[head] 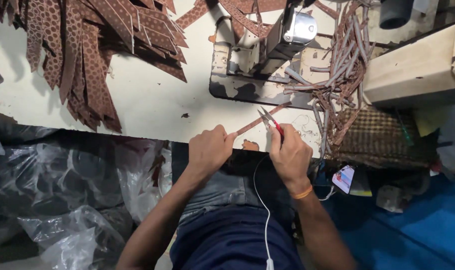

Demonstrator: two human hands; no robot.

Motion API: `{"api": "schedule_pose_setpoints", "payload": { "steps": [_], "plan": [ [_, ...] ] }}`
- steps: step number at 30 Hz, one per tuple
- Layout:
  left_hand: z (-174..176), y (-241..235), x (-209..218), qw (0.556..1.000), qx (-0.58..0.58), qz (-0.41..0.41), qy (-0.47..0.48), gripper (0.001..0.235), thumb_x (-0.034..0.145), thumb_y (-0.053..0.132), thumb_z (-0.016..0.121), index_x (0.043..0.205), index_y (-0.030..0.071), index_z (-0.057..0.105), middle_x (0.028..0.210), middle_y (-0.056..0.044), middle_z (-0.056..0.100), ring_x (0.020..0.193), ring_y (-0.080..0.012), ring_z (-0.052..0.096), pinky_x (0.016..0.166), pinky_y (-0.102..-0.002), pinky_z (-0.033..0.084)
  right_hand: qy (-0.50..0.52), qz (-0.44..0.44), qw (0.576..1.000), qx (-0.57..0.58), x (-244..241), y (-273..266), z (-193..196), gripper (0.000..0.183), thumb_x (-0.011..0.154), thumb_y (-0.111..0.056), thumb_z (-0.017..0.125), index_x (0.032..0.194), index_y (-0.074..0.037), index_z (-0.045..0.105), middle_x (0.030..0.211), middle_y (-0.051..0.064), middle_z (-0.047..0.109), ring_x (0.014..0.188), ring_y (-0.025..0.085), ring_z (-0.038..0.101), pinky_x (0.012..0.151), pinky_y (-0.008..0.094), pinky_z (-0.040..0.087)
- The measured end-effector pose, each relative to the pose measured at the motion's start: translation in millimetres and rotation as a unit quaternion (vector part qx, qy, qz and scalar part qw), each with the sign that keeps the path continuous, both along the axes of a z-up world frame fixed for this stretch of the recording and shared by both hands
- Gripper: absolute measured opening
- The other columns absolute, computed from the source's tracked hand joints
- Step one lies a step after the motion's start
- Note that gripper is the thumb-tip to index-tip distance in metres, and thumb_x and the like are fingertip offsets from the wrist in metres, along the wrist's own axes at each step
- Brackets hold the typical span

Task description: Trimming excess material from patterned shoe straps using a small hand-held cutter at a workbench.

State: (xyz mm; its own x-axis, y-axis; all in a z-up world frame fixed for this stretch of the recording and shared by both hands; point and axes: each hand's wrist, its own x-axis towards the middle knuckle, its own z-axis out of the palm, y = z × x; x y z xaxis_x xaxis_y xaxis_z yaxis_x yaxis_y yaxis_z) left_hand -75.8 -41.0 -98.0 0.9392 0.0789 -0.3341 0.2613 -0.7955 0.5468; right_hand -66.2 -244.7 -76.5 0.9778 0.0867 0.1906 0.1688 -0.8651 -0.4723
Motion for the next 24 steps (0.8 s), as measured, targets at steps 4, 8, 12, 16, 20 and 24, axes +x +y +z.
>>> {"api": "schedule_pose_setpoints", "payload": {
  "steps": [4,8,12,16,20,24],
  "plan": [
    [-2.0,1.3,4.0,1.000,0.014,-0.015,0.008,0.043,0.094,0.046,0.062,0.081,0.007,0.071,0.074,-0.020,0.071,0.071,-0.0429,0.069,0.066,-0.055,0.053,-0.004,0.047,0.999,-0.004,-21.7,11.1,-2.1,0.013,0.101,-0.021,0.065,0.098,-0.008,0.066,0.079,0.015,0.069,0.065,0.035,0.067,0.058,0.044,0.052],
    [-2.8,2.2,1.5,1.000,0.009,-0.015,0.000,0.043,0.093,0.047,0.061,0.080,0.008,0.072,0.073,-0.020,0.070,0.070,-0.0432,0.069,0.065,-0.056,0.053,-0.010,0.042,0.999,-0.020,-23.0,7.0,-6.6,0.011,0.102,-0.019,0.065,0.098,-0.009,0.068,0.079,0.015,0.070,0.065,0.035,0.067,0.058,0.044,0.052],
    [-5.1,3.0,4.1,0.999,0.007,-0.028,-0.020,0.042,0.094,0.046,0.061,0.079,0.007,0.071,0.072,-0.019,0.070,0.068,-0.0437,0.068,0.063,-0.056,0.052,-0.017,0.059,0.998,0.011,-22.9,7.2,-4.8,0.011,0.101,-0.018,0.064,0.097,-0.010,0.069,0.079,0.014,0.071,0.065,0.033,0.069,0.059,0.043,0.054],
    [-4.2,2.6,0.5,1.000,-0.010,-0.009,-0.015,0.040,0.093,0.045,0.061,0.080,0.008,0.071,0.072,-0.018,0.071,0.069,-0.0424,0.069,0.063,-0.055,0.053,0.010,0.030,0.999,0.028,-24.8,5.0,-4.5,0.011,0.102,-0.017,0.063,0.098,-0.008,0.069,0.080,0.014,0.072,0.065,0.032,0.070,0.058,0.042,0.054],
    [-0.9,4.2,7.9,1.000,-0.011,-0.022,-0.001,0.039,0.094,0.044,0.061,0.081,0.009,0.071,0.073,-0.018,0.071,0.069,-0.0427,0.069,0.064,-0.056,0.053,-0.016,0.038,0.999,0.007,-21.6,4.5,-5.7,0.011,0.102,-0.017,0.064,0.099,-0.007,0.068,0.080,0.015,0.071,0.065,0.034,0.069,0.058,0.042,0.053],
    [-1.2,4.0,6.3,1.000,-0.016,-0.022,0.001,0.039,0.093,0.044,0.060,0.080,0.010,0.072,0.073,-0.018,0.071,0.069,-0.0425,0.069,0.064,-0.056,0.053,-0.012,0.056,0.998,0.011,-24.7,6.7,-1.5,0.010,0.101,-0.016,0.066,0.100,-0.007,0.068,0.080,0.015,0.070,0.064,0.033,0.069,0.057,0.042,0.052]
  ]
}}
